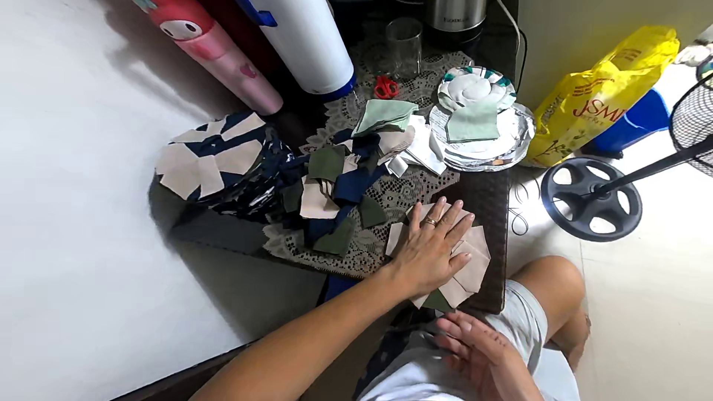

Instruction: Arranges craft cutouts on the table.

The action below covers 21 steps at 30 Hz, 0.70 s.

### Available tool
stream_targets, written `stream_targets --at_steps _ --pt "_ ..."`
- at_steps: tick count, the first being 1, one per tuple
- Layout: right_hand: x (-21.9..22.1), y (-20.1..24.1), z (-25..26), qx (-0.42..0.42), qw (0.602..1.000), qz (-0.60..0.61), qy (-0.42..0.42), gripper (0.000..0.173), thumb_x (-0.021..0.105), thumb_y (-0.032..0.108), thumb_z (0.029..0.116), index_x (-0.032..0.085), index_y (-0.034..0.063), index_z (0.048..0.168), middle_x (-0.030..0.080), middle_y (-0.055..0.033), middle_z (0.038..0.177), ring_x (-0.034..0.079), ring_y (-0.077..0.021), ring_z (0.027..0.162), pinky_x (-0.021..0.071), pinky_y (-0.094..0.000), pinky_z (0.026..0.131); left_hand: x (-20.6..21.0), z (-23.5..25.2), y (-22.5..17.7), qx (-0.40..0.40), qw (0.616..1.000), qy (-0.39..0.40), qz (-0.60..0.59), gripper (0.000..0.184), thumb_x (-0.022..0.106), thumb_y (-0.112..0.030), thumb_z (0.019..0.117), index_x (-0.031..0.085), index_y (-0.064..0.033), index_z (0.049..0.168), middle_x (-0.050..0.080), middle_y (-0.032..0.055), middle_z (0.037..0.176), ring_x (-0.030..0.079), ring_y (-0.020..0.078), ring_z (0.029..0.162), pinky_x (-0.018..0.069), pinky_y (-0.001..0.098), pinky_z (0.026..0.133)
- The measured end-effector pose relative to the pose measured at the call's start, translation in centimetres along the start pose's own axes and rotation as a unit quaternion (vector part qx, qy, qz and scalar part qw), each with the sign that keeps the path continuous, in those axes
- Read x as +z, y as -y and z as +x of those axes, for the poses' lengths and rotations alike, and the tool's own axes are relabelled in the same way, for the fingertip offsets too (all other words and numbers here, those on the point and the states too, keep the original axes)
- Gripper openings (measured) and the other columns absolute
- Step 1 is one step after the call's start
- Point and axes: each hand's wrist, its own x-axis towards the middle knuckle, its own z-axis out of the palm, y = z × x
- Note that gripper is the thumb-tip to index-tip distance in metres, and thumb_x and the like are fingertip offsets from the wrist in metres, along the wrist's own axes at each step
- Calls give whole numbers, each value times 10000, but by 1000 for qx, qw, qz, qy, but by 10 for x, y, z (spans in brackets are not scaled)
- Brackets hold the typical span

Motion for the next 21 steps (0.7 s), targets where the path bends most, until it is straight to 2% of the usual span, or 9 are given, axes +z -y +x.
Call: stream_targets --at_steps 2,5,9,12,14,15,16,18,21 --pt "8 -2 4 17 999 38 -25 245 446 115 1085 614 -13 1210 754 -124 1045 746 -196 920 609 -331 806 2 -8 -4 -4 1000 -2 4 648 302 -532 1075 330 -198 1629 261 86 1699 153 347 1584 52 716 1199" --pt "20 -5 10 5 997 42 -61 212 468 123 1085 632 5 1021 754 -118 907 747 -184 824 609 -310 742 6 -16 -8 -3 1000 -17 3 646 317 -530 1071 356 -189 1619 303 106 1681 202 378 1568 76 735 1186" --pt "31 -6 17 -37 994 25 -102 230 515 105 1068 638 -2 906 738 -101 791 732 -162 687 610 -279 654 -5 -17 -9 -27 998 -1 -51 627 322 -517 1082 334 -209 1628 252 96 1701 144 359 1584 35 710 1205" --pt "32 -5 14 -50 993 11 -109 235 520 91 1063 635 5 877 729 -81 753 717 -140 643 608 -264 633 -15 -38 4 -59 971 -188 -136 497 415 -391 1073 594 -129 1455 490 108 1568 406 320 1487 274 629 1196" --pt "29 -5 9 -48 994 -3 -102 248 515 78 1062 638 0 862 730 -88 743 715 -139 629 605 -259 617 -20 -71 19 -92 925 -312 -195 366 475 -274 1054 745 -44 1143 715 98 1210 665 189 1148 543 411 987" --pt "27 -6 6 -46 994 -14 -100 251 511 74 1062 639 1 858 731 -89 739 715 -140 626 605 -258 614 -18 -92 25 -111 906 -345 -219 344 493 -243 1048 743 -17 981 730 75 985 685 108 921 577 297 818" --pt "24 -6 3 -43 994 -27 -98 255 508 68 1061 637 4 852 733 -90 735 717 -141 622 607 -260 612 -12 -113 29 -144 893 -351 -243 351 508 -239 1039 715 -14 867 698 38 831 645 39 764 547 212 698" --pt "19 -7 -1 -46 993 -53 -95 263 506 51 1056 635 8 831 728 -88 722 716 -146 617 611 -269 615 2 -148 26 -238 877 -290 -302 370 526 -270 1026 686 -40 785 657 -17 717 622 5 658 537 189 633" --pt "11 -8 -6 -63 989 -95 -97 267 519 15 1036 639 12 798 714 -73 684 708 -139 599 612 -272 606 13 -164 19 -331 811 -138 -463 353 526 -302 1053 709 -26 931 693 13 852 678 84 799 582 303 773"
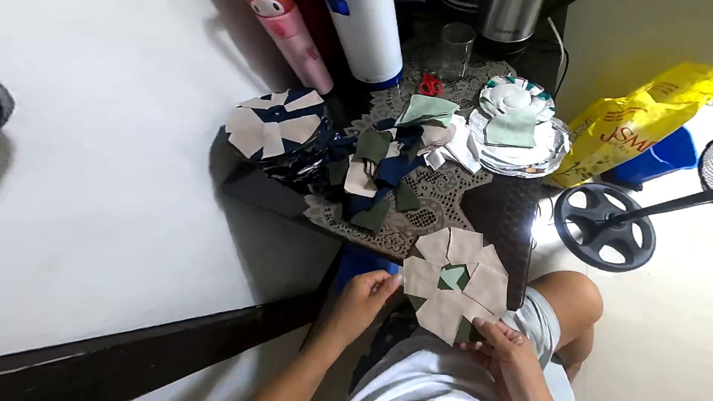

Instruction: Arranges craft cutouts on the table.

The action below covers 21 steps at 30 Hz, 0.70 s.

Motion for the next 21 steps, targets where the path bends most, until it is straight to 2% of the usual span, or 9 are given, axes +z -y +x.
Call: stream_targets --at_steps 2,3,5,8,14,17,21 --pt "-4 0 -2 -9 1000 -24 0 267 524 -2 1024 644 15 787 713 -70 672 706 -139 589 614 -277 600 10 2 -9 -72 988 41 -133 343 499 -268 1079 683 20 1103 718 61 979 709 130 905 599 345 855" --pt "-6 -1 -2 -15 999 -35 0 269 529 -6 1019 643 15 775 707 -69 663 701 -140 583 613 -280 596 15 4 -16 -103 973 48 -199 334 487 -256 1090 658 23 1155 719 69 1002 713 140 915 601 346 856" --pt "-8 0 -4 -33 998 -58 -1 276 537 -15 1011 638 21 756 702 -63 651 697 -136 571 613 -280 587 22 9 -25 -151 946 46 -282 270 515 -227 1085 643 6 1136 725 79 983 721 156 889 608 342 817" --pt "-12 -1 -6 -80 991 -106 8 257 561 -33 987 653 24 754 703 -47 646 696 -120 566 610 -269 578 28 13 -28 -174 943 32 -283 207 608 -194 1041 650 4 1083 719 89 942 716 157 845 605 327 771" --pt "-19 -3 -5 -151 965 -211 22 167 619 -12 947 708 22 810 714 -17 663 698 -88 579 617 -266 593 35 7 -27 -101 968 31 -229 165 708 -41 948 664 43 1083 736 84 922 725 123 835 609 297 809" --pt "-16 3 -8 -155 962 -223 31 170 614 -3 952 705 21 810 713 -18 664 697 -85 580 612 -258 588 31 6 -26 -51 973 15 -224 136 714 -18 932 697 37 1055 747 71 915 725 102 830 608 280 806" --pt "-1 19 -11 -144 966 -207 62 189 581 -18 972 699 9 826 719 -35 675 698 -100 576 606 -255 571 15 6 -31 -1 980 3 -200 157 709 -32 937 696 19 1085 747 58 955 724 86 865 608 275 828"
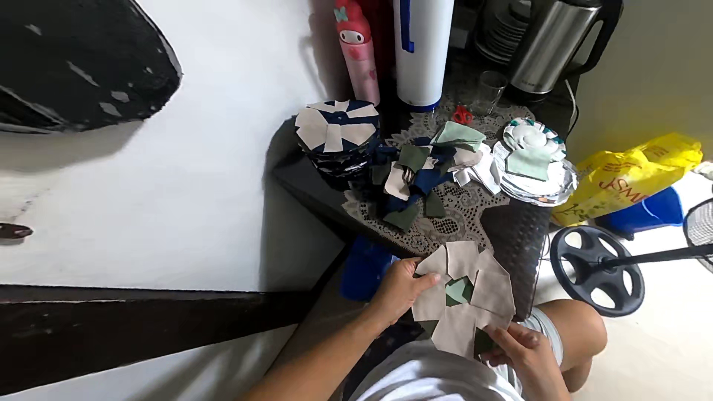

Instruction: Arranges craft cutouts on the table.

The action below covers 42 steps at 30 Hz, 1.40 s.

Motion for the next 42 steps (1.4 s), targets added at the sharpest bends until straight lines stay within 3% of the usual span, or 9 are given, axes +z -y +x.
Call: stream_targets --at_steps 11,18,23,25,28,30,32,37,42 --pt "75 118 55 -60 994 -10 94 220 525 47 1035 688 2 894 720 -48 688 695 -116 568 598 -252 554 -80 30 -95 59 994 -85 -28 262 686 -57 967 629 39 1204 720 86 1026 713 111 892 601 291 839" --pt "127 191 97 -53 986 -21 156 436 401 347 1114 686 22 1058 731 -37 794 693 -121 649 565 -266 578 -149 71 -165 69 975 -206 -44 312 680 -133 989 608 4 1259 696 116 1059 678 164 923 563 345 856" --pt "120 151 104 -105 979 -85 150 323 465 212 1094 700 -9 1087 735 -47 826 692 -117 683 566 -267 604 -198 116 -175 91 955 -274 -64 388 688 -149 987 582 15 1323 683 178 1161 681 236 1030 566 420 914" --pt "112 118 104 -185 958 -176 130 226 551 132 1047 719 -17 1076 737 -53 842 693 -107 709 571 -271 650 -209 128 -175 83 945 -312 -54 393 699 -134 979 584 33 1316 666 204 1206 665 264 1086 546 444 955" --pt "98 67 102 -412 820 -390 72 195 644 104 948 784 0 1037 760 -135 928 737 -285 850 591 -491 764 -220 145 -169 61 935 -346 -49 451 711 -129 970 539 54 1344 636 222 1254 644 284 1125 536 452 962" --pt "89 37 111 -546 701 -458 23 185 643 147 895 803 70 949 755 -110 910 728 -318 849 573 -488 703 -223 152 -165 48 932 -355 -48 462 713 -136 970 535 50 1354 637 219 1255 649 280 1110 545 442 941" --pt "81 19 116 -593 648 -478 -6 210 613 179 903 809 117 940 746 -84 906 716 -293 844 558 -439 677 -224 157 -161 38 933 -355 -41 474 709 -140 974 520 49 1366 627 224 1267 651 282 1110 552 439 937" --pt "72 6 121 -565 684 -461 -27 231 603 152 895 816 104 972 741 -112 950 711 -306 883 567 -427 726 -224 158 -158 39 931 -361 31 440 722 -130 963 566 80 1317 634 259 1266 638 335 1165 513 509 1006" --pt "72 1 123 -576 675 -459 -44 249 587 160 903 819 109 977 742 -103 949 705 -295 876 558 -419 730 -228 157 -156 47 925 -367 89 434 739 -144 950 589 97 1278 629 284 1261 615 375 1195 482 553 1034"
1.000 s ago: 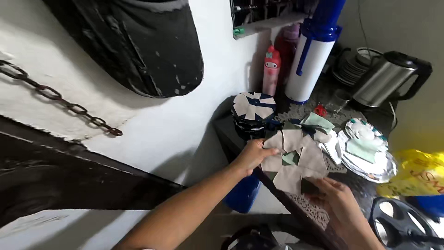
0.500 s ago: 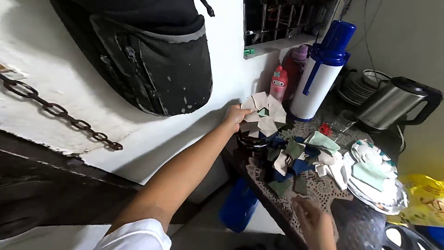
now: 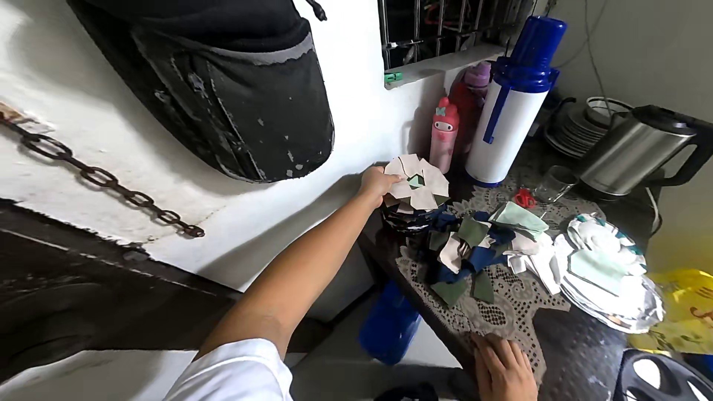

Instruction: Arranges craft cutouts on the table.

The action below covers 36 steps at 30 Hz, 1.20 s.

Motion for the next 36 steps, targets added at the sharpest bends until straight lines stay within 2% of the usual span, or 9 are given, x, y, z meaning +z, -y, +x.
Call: stream_targets --at_steps 8,13,17,20,24,26,29,33,36 --pt "4 -2 -1 -16 1000 -10 -24 273 554 184 925 815 115 966 735 -101 937 695 -292 866 546 -410 722 -4 0 5 23 998 -4 62 475 757 -183 940 592 112 1273 624 308 1263 598 416 1219 457 597 1048" --pt "6 -3 -2 -22 999 -14 -33 280 544 193 930 814 122 954 732 -92 928 692 -281 865 543 -398 722 -8 -3 11 34 994 -4 101 428 761 -202 939 633 111 1201 646 308 1210 618 423 1180 461 612 1032" --pt "5 -3 -3 -20 999 -10 -26 289 536 190 937 813 112 961 736 -104 941 699 -295 869 550 -418 727 -7 -4 18 39 995 -1 94 403 756 -191 940 651 80 1219 665 288 1203 643 407 1159 485 603 1023" --pt "5 -3 -3 -19 999 -8 -28 298 527 197 939 812 112 963 738 -106 943 700 -296 876 552 -422 731 -11 -6 18 62 983 -4 172 501 778 -273 923 638 72 1258 656 299 1220 624 438 1185 461 638 1032" --pt "4 -3 -3 -19 999 -10 -33 294 529 188 939 813 115 960 736 -102 937 699 -290 872 549 -412 728 -18 -26 1 107 950 -64 287 752 776 -425 907 495 57 1410 608 341 1263 599 511 1192 469 674 989" --pt "4 -4 -4 -17 999 -13 -34 290 534 189 938 815 122 963 735 -96 935 699 -285 868 551 -407 727 -15 -26 -3 164 936 -87 299 751 727 -421 945 450 43 1466 550 342 1361 554 519 1250 444 665 1024" --pt "3 -5 -5 -19 999 -16 -36 286 538 192 937 815 128 970 734 -85 934 695 -274 864 547 -398 721 0 -15 -7 256 907 -48 330 571 601 -382 1024 544 8 1438 494 276 1491 460 474 1386 359 664 1111" --pt "3 -6 -6 -21 999 -24 -37 271 549 200 937 812 145 970 739 -68 958 700 -261 880 564 -398 727 37 -13 -18 252 872 48 417 592 412 -517 1080 502 -140 1527 355 184 1639 240 450 1536 175 729 1172" --pt "4 -6 -8 -17 999 -29 -42 248 556 195 935 802 161 946 738 -52 967 699 -243 877 565 -383 717 56 -14 -16 236 848 91 466 625 362 -535 1087 421 -156 1581 339 174 1649 252 447 1531 173 744 1155"
